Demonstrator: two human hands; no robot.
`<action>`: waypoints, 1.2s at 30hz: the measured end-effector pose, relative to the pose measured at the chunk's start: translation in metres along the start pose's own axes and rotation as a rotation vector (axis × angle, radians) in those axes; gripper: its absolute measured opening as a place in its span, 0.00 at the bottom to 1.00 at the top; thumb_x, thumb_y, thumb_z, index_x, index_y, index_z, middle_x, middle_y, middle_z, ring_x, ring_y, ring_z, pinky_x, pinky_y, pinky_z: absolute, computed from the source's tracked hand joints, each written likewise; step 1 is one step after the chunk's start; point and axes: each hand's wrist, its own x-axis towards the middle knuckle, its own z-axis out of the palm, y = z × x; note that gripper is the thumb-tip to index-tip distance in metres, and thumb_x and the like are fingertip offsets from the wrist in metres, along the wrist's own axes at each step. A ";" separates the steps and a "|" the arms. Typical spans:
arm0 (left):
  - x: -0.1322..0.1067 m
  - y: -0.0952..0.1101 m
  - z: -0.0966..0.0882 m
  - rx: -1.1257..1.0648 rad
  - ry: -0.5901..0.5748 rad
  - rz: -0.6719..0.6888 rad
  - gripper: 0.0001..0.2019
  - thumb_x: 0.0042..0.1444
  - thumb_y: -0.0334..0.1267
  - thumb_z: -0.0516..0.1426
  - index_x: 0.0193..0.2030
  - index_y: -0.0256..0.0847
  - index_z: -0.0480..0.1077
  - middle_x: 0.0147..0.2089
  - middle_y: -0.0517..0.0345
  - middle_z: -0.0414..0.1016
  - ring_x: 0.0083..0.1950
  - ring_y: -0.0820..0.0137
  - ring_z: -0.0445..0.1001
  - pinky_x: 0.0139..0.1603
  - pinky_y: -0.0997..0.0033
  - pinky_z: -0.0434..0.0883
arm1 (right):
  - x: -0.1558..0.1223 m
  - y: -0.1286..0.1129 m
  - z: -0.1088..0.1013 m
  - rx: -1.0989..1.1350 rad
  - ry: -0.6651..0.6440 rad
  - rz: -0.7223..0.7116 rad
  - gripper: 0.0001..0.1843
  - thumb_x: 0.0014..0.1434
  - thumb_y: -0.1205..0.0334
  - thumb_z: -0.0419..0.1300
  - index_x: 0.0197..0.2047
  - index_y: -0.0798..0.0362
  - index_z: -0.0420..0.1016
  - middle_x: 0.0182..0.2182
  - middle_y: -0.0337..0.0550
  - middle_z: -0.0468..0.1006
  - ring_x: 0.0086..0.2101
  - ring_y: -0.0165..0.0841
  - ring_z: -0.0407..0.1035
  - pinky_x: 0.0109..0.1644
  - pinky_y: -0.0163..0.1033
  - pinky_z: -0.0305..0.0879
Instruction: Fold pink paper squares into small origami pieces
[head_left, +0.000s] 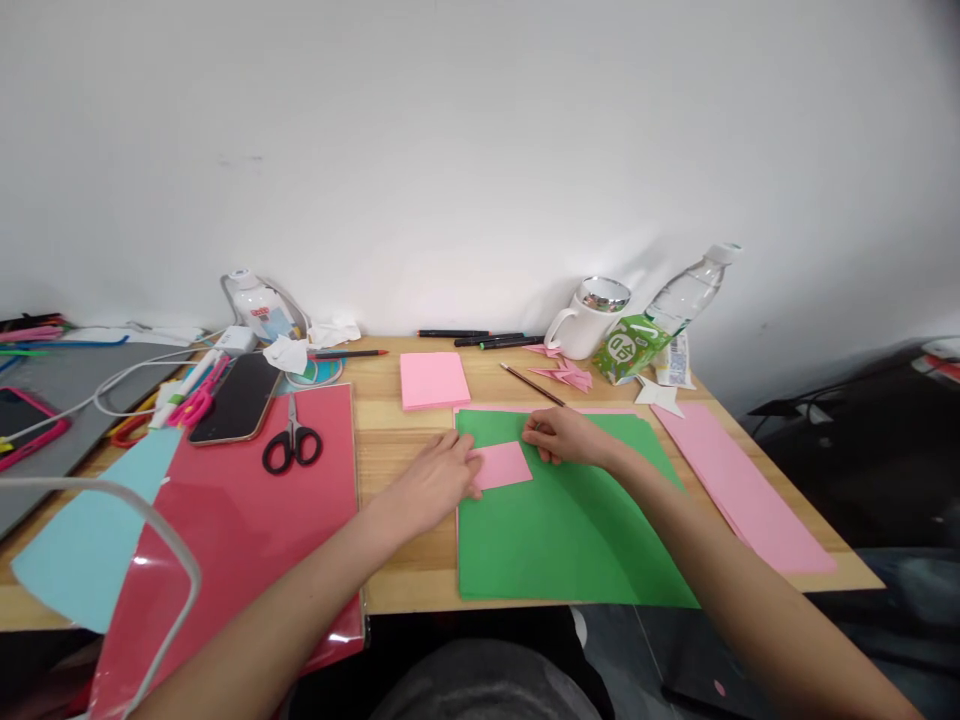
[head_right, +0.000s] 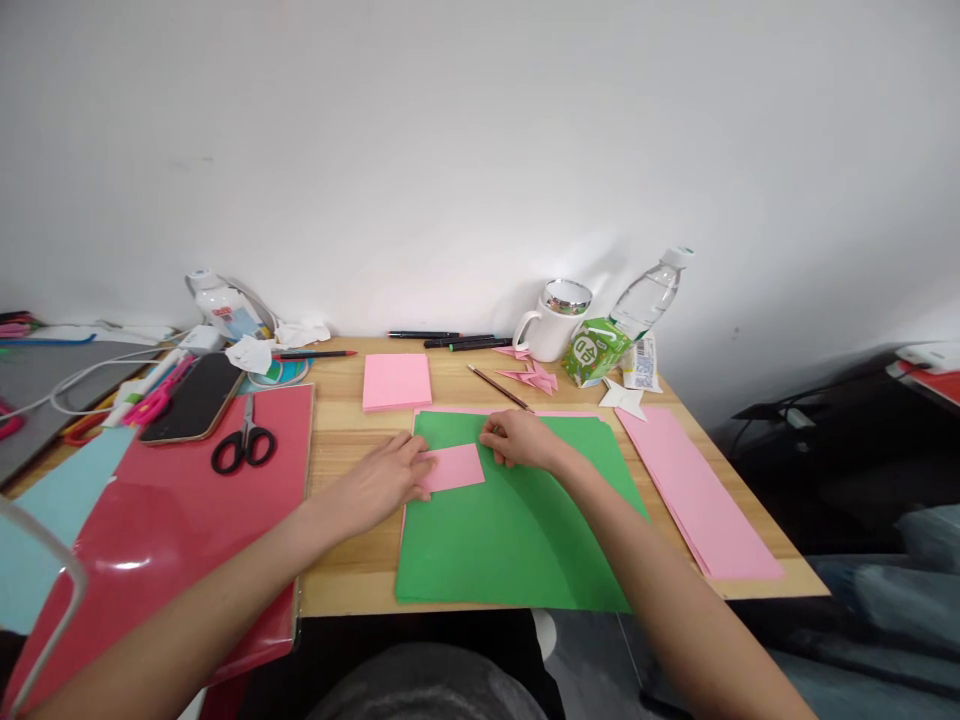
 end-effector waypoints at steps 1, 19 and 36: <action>-0.001 0.001 0.000 0.011 -0.001 -0.006 0.09 0.58 0.39 0.57 0.41 0.35 0.70 0.42 0.49 0.68 0.45 0.60 0.66 0.46 0.62 0.64 | -0.002 0.005 0.004 0.023 0.080 0.006 0.11 0.60 0.58 0.50 0.33 0.54 0.68 0.19 0.37 0.75 0.17 0.28 0.67 0.24 0.30 0.60; -0.017 -0.012 0.007 -0.113 0.079 -0.055 0.16 0.60 0.33 0.53 0.56 0.42 0.64 0.50 0.48 0.68 0.53 0.60 0.68 0.51 0.59 0.68 | 0.011 0.017 0.032 0.257 0.485 -0.141 0.13 0.57 0.52 0.53 0.30 0.53 0.68 0.14 0.36 0.70 0.15 0.28 0.61 0.23 0.33 0.56; -0.014 -0.010 0.014 0.071 0.219 0.136 0.32 0.55 0.24 0.52 0.67 0.41 0.48 0.53 0.45 0.66 0.56 0.58 0.66 0.54 0.56 0.67 | 0.035 -0.021 0.032 0.646 0.039 -0.310 0.22 0.49 0.43 0.62 0.33 0.56 0.74 0.24 0.40 0.77 0.25 0.30 0.71 0.29 0.35 0.68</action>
